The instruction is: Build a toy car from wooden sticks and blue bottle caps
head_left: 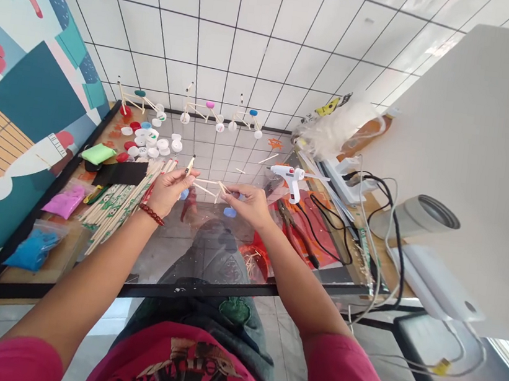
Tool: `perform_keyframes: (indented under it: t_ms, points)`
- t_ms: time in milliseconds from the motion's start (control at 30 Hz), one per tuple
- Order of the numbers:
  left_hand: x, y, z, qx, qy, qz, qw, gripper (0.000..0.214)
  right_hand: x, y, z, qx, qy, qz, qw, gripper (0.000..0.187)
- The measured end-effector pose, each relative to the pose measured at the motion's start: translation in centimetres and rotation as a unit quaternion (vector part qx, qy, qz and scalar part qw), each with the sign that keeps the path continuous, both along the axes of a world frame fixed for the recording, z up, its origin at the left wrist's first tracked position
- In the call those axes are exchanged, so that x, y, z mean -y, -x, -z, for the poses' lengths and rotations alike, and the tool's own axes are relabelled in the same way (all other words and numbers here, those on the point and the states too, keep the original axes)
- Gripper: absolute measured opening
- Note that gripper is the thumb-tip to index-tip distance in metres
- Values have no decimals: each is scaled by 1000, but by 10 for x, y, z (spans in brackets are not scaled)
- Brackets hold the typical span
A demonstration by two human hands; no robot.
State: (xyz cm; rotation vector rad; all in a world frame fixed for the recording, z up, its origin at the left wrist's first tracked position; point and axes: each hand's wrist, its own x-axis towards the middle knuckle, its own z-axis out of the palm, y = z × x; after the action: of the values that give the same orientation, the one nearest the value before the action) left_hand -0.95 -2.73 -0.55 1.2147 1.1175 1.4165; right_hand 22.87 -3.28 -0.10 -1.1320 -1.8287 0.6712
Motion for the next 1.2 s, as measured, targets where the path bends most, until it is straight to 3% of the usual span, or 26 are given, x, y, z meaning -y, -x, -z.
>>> perform_keyframes:
  t_ms: [400,667,833,967,1200]
  points:
    - [2,-2,-2,-10,-4,-12,1000,39,-1,1,1,14,0,6,1000,19]
    - [2,-3,-2,-1,7,-27,1000,42,0,2,2,6,-5,-7,1000,39]
    - [3,-5,-4,4,8,-38,999,40,3,0,-4,-11,7,-22,1000,33]
    - [5,-7,-7,11,4,-34,999,34,1,1,-1,-28,-41,16,999,27]
    - [4,-6,-3,5,-2,-40,999,31,-3,3,3,-5,-125,-28,992,12]
